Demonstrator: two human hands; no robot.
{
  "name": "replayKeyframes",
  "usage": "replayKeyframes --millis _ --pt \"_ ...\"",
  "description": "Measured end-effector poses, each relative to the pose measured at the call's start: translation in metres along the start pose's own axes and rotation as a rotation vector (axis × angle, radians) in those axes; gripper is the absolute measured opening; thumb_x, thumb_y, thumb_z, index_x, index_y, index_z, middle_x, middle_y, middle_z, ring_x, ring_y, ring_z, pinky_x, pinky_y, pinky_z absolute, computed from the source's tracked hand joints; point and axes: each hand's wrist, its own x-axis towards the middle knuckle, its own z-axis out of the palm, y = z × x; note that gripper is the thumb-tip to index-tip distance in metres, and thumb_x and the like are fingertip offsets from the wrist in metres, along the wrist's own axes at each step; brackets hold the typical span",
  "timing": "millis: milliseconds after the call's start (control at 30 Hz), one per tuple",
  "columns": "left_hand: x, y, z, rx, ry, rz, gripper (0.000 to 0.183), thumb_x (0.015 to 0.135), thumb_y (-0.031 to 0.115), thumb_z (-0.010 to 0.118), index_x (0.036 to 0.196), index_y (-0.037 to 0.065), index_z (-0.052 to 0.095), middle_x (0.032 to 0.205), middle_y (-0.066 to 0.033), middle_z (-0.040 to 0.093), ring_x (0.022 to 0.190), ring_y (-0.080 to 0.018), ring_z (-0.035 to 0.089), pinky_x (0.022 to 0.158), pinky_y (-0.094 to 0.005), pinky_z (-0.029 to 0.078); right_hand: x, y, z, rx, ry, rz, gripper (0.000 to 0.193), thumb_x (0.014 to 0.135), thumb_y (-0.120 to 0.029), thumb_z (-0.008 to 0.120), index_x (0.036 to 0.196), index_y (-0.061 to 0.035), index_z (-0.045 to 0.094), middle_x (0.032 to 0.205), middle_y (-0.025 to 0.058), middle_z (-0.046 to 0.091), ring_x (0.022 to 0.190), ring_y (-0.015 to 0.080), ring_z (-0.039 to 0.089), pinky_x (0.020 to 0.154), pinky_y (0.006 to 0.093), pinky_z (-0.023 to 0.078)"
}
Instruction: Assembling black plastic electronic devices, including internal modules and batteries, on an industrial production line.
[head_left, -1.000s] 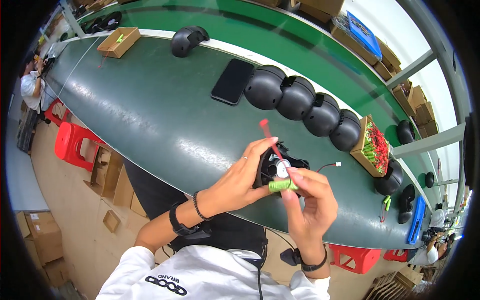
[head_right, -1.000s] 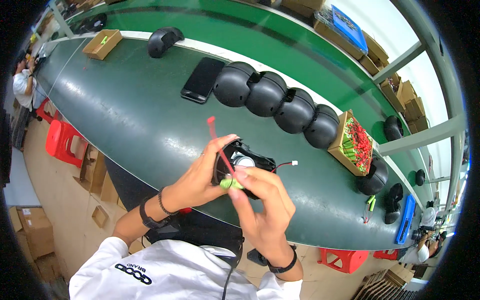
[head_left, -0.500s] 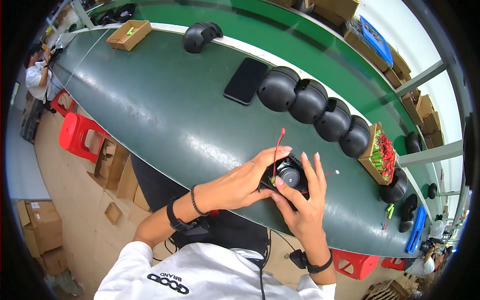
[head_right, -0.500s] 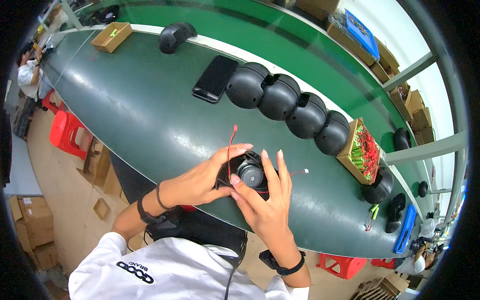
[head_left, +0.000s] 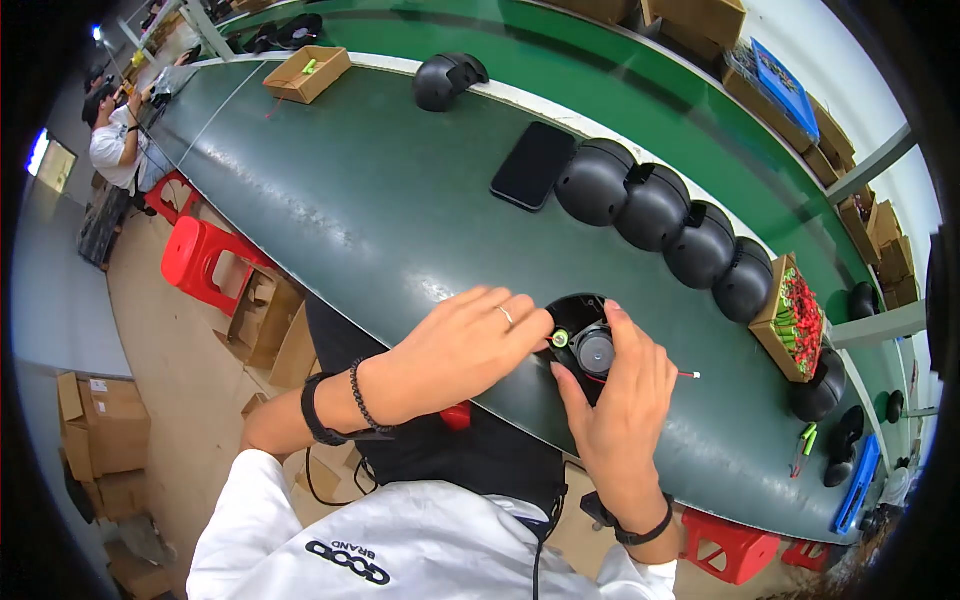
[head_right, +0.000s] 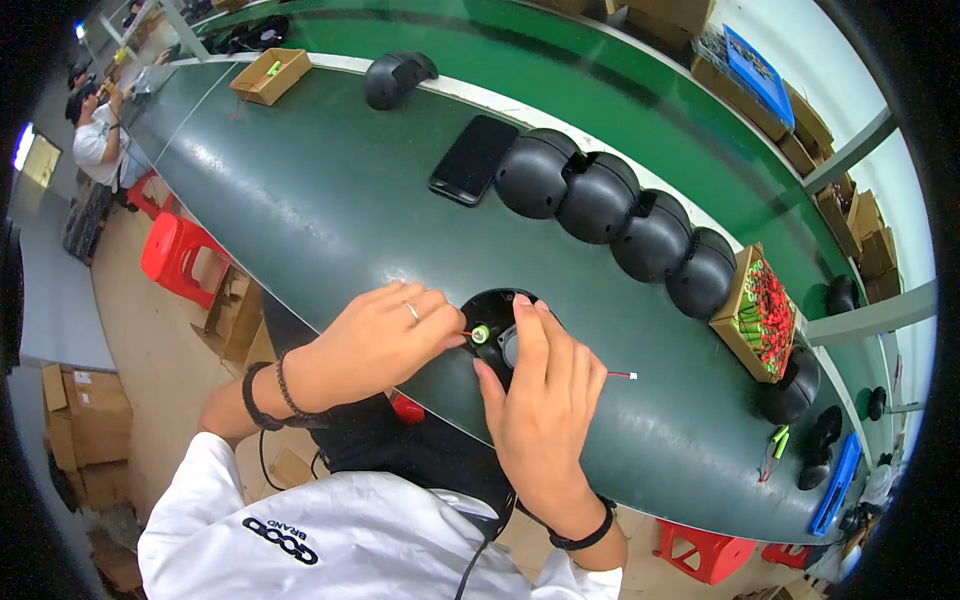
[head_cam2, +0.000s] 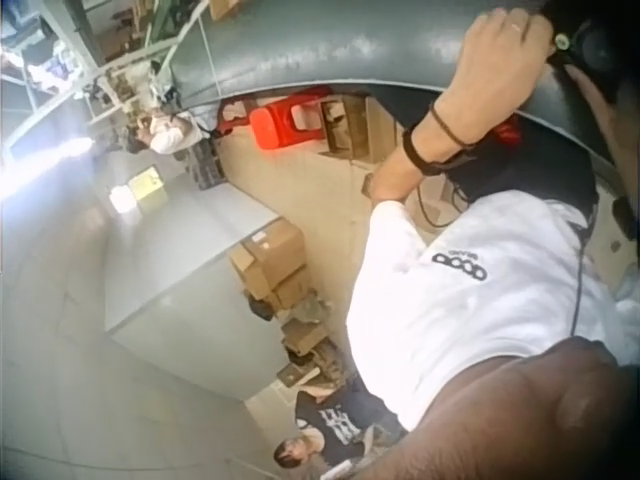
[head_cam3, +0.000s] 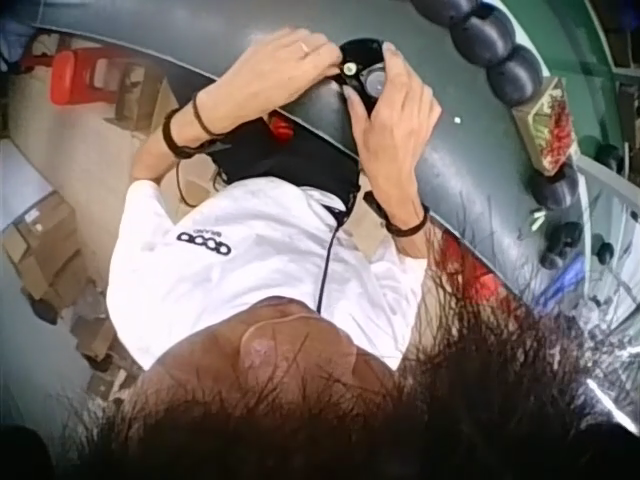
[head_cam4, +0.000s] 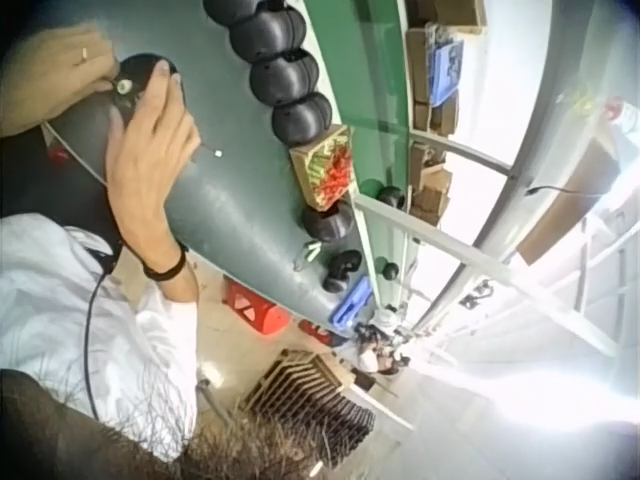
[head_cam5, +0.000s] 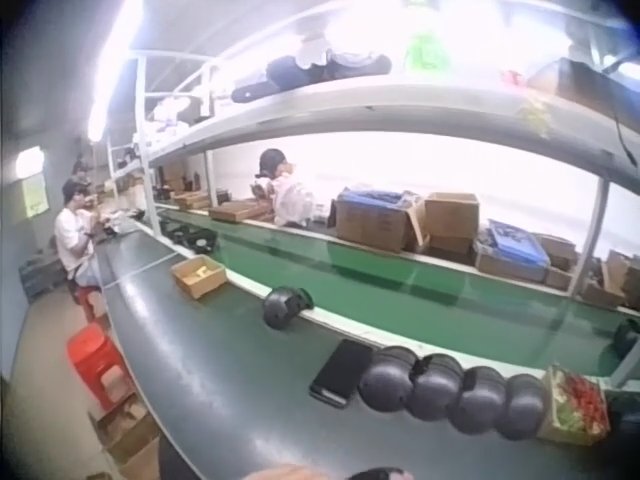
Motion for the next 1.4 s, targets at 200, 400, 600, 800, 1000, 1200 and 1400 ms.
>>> replayKeyframes --millis 200,400,600,800,1000,1200,1400 --pt "-0.003 0.023 0.004 -0.589 0.032 -0.509 0.017 0.104 0.012 0.071 0.110 -0.002 0.066 0.078 -0.0085 0.071 0.064 -0.0225 0.073 0.063 -0.0312 0.058 0.000 -0.003 0.006 -0.029 0.037 0.037 0.086 0.075 -0.015 0.092 0.152 -0.0032 0.056 0.142 0.0142 0.063 0.114 0.0303 0.063 0.100 0.0446 0.043" --pt "-0.004 0.055 0.030 -0.905 0.197 -0.778 0.011 0.102 0.005 0.073 0.106 -0.003 0.067 0.085 -0.0095 0.077 0.068 -0.0157 0.077 0.059 -0.0280 0.058 -0.002 0.003 0.010 -0.055 0.032 0.045 0.079 0.079 -0.018 0.089 0.149 0.0018 0.059 0.144 0.0178 0.063 0.114 0.0319 0.062 0.101 0.0455 0.043" --pt "-0.011 0.062 0.059 -0.306 0.354 -0.550 0.013 0.092 0.000 0.080 0.100 0.001 0.069 0.090 -0.0105 0.076 0.063 -0.0225 0.073 0.056 -0.0322 0.056 0.003 0.009 0.003 0.024 -0.022 0.023 0.076 0.081 -0.017 0.088 0.148 0.0050 0.060 0.149 0.0209 0.062 0.122 0.0354 0.061 0.103 0.0469 0.043" --pt "-0.018 0.060 0.068 -0.220 0.302 -0.382 0.017 0.088 0.003 0.083 0.100 0.002 0.071 0.098 -0.0089 0.074 0.090 -0.0295 0.073 0.075 -0.0395 0.058 0.005 0.022 0.016 0.044 0.106 0.092 0.075 0.077 -0.022 0.091 0.142 0.0045 0.065 0.138 0.0196 0.071 0.119 0.0340 0.066 0.103 0.0454 0.046" --pt "-0.018 0.030 0.044 -0.875 0.280 -0.480 0.068 0.095 0.013 0.081 0.153 0.001 0.046 0.151 -0.0189 0.054 0.135 -0.0291 0.058 0.115 -0.0414 0.047 0.008 0.025 0.016 0.063 0.118 0.147 0.074 0.074 -0.023 0.092 0.139 0.0023 0.067 0.131 0.0174 0.074 0.117 0.0328 0.068 0.101 0.0444 0.048" --pt "0.036 -0.005 0.072 -1.688 -0.141 -0.406 0.078 0.105 0.006 0.069 0.170 0.005 0.026 0.164 -0.0126 0.041 0.146 -0.0200 0.045 0.123 -0.0365 0.038 0.006 0.037 -0.002 0.411 0.045 0.343 0.071 0.077 -0.020 0.090 0.140 0.0008 0.063 0.137 0.0225 0.068 0.128 0.0384 0.066 0.108 0.0495 0.050" --pt "0.024 0.002 0.059 -1.401 0.174 -0.448 0.085 0.096 -0.003 0.075 0.169 0.003 0.032 0.166 -0.0129 0.041 0.151 -0.0225 0.042 0.125 -0.0379 0.036 -0.006 0.046 -0.019 0.339 0.051 0.206 0.041 0.085 -0.011 0.088 0.122 -0.0018 0.073 0.127 0.0188 0.072 0.117 0.0361 0.071 0.099 0.0433 0.056"
